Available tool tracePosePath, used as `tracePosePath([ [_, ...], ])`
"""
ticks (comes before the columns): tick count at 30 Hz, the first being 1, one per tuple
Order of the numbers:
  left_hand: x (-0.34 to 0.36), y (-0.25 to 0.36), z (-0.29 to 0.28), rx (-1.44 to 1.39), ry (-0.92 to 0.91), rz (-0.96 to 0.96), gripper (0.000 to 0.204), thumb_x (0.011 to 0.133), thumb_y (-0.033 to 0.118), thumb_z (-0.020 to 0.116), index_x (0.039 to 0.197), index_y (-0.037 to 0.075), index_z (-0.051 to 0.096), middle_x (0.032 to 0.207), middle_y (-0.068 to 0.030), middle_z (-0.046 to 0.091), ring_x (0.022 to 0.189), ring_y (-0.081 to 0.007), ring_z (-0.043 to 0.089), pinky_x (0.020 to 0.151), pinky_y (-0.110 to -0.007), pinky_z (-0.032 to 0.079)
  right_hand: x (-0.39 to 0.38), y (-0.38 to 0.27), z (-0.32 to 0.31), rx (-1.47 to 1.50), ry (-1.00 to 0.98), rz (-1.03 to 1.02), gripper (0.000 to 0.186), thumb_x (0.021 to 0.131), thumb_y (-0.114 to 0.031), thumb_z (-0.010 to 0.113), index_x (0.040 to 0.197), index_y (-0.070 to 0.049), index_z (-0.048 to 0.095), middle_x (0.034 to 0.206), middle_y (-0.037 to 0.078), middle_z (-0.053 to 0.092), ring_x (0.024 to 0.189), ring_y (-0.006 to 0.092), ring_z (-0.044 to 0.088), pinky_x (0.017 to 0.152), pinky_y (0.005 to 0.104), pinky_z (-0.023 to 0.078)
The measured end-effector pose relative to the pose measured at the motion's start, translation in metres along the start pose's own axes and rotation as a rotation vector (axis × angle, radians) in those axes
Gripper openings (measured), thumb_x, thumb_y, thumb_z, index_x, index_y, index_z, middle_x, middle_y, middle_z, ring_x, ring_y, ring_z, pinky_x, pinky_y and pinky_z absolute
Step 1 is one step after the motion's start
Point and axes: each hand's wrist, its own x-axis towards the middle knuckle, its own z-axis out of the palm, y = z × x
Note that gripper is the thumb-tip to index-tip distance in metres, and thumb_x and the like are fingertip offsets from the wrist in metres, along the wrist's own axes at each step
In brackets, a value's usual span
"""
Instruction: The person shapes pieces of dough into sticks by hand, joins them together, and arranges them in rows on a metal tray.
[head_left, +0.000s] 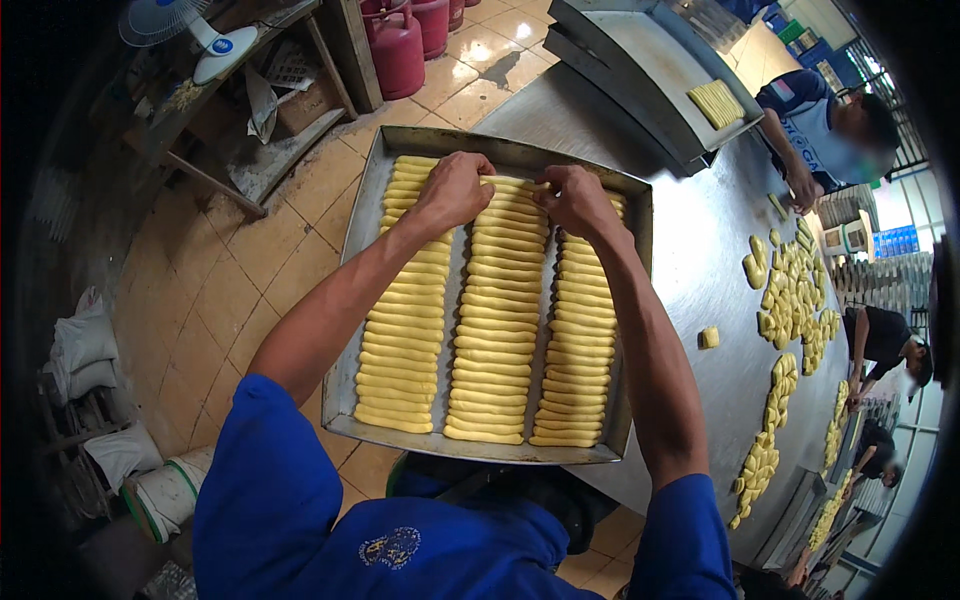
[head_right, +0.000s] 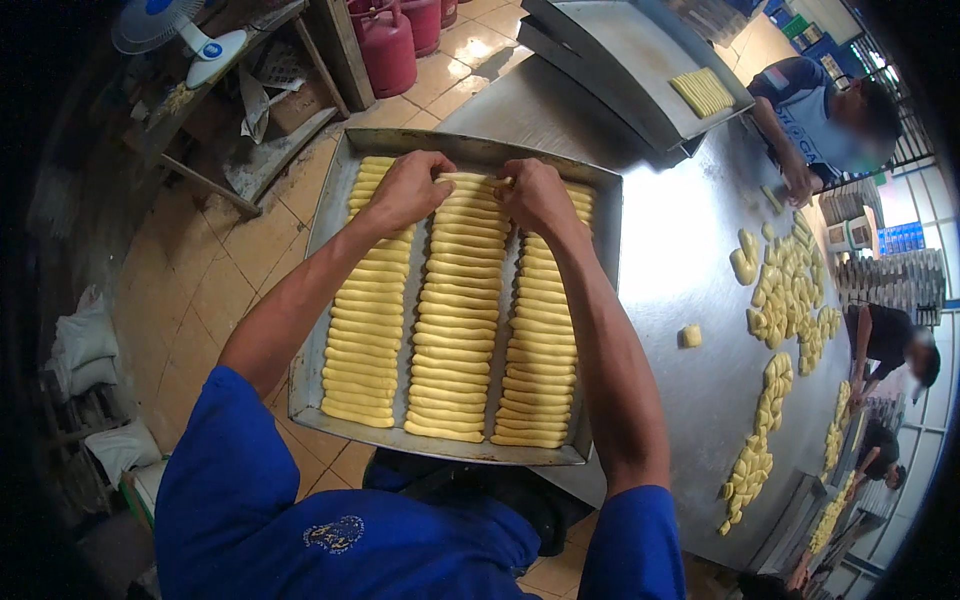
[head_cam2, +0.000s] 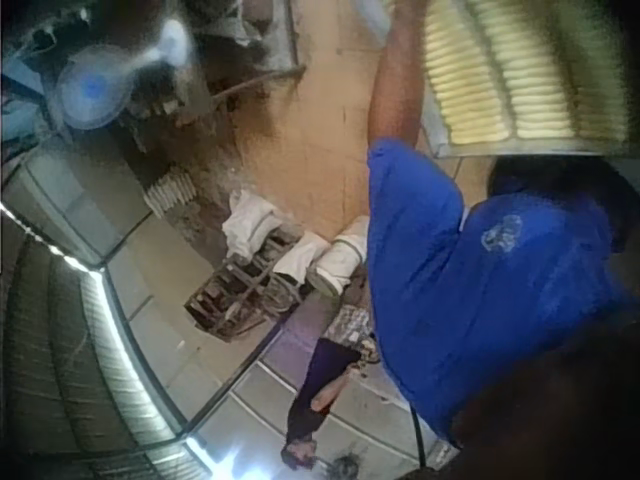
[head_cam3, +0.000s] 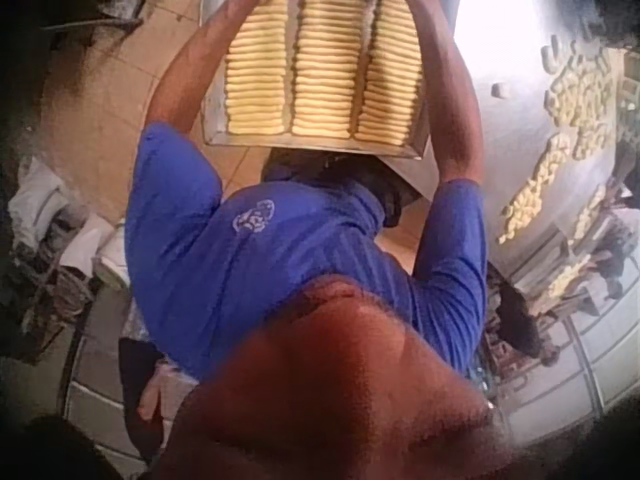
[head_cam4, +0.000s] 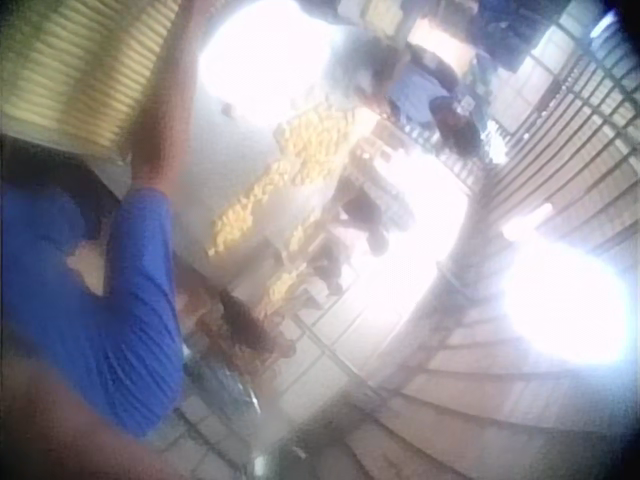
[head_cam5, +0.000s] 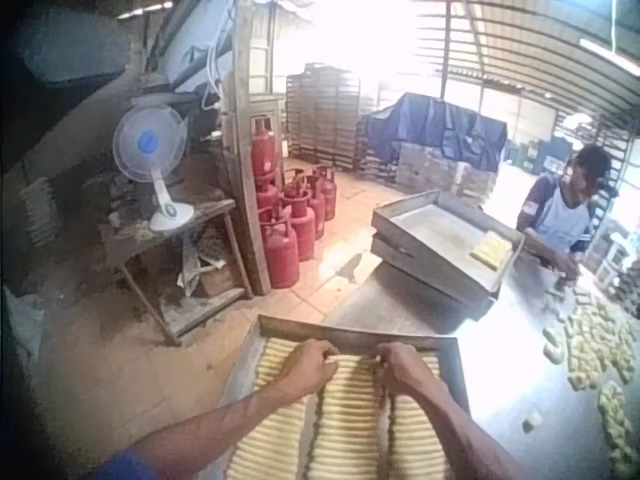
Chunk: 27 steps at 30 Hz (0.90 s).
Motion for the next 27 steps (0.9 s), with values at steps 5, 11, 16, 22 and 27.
tracePosePath([
  [5, -0.006, 0.001, -0.001, 0.208, 0.036, 0.248, 0.033, 0.095, 0.016, 0.067, 0.123, -0.001, 0.072, 0.126, -0.0236, 0.068, 0.12, -0.0401, 0.063, 0.105, -0.046, 0.049, -0.015, 0.006, 0.004, -0.21, 0.219, -0.167, 0.027, 0.094, -0.022, 0.069, 0.115, -0.004, 0.075, 0.096, 0.021, 0.076, 0.096, 0.0407, 0.072, 0.087, 0.0487, 0.056],
  [11, 0.009, 0.016, 0.006, 0.197, 0.045, 0.39, 0.032, 0.099, 0.018, 0.065, 0.125, 0.001, 0.072, 0.125, -0.0149, 0.071, 0.113, -0.0353, 0.062, 0.106, -0.044, 0.048, -0.055, -0.016, 0.012, -0.096, 0.247, 0.215, 0.027, 0.097, -0.027, 0.064, 0.109, -0.005, 0.072, 0.097, 0.018, 0.076, 0.097, 0.0392, 0.072, 0.086, 0.0502, 0.055],
  [16, 0.021, 0.023, 0.032, 0.2, -0.045, 0.38, 0.035, 0.1, 0.028, 0.065, 0.125, 0.006, 0.075, 0.118, -0.0134, 0.072, 0.111, -0.0351, 0.062, 0.103, -0.047, 0.048, -0.044, -0.016, 0.038, 0.055, 0.35, 0.355, 0.036, 0.086, -0.032, 0.076, 0.107, -0.003, 0.071, 0.093, 0.015, 0.078, 0.092, 0.0363, 0.074, 0.085, 0.0473, 0.055],
  [22, 0.015, 0.035, 0.04, 0.194, -0.045, 0.382, 0.033, 0.098, 0.028, 0.068, 0.121, 0.007, 0.077, 0.113, -0.0116, 0.072, 0.109, -0.0353, 0.063, 0.1, -0.045, 0.049, -0.051, -0.004, 0.03, 0.064, 0.336, 0.339, 0.035, 0.087, -0.029, 0.076, 0.111, -0.003, 0.073, 0.093, 0.015, 0.078, 0.092, 0.0361, 0.074, 0.085, 0.0464, 0.055],
  [27, 0.013, 0.01, 0.019, 0.111, 0.053, 0.496, 0.035, 0.101, 0.019, 0.063, 0.131, 0.002, 0.07, 0.123, -0.019, 0.07, 0.12, -0.0376, 0.062, 0.107, -0.046, 0.047, -0.068, -0.02, 0.026, -0.385, 0.214, -0.058, 0.045, 0.093, -0.01, 0.061, 0.138, -0.004, 0.063, 0.134, 0.015, 0.07, 0.129, 0.0321, 0.063, 0.106, 0.0489, 0.049],
])
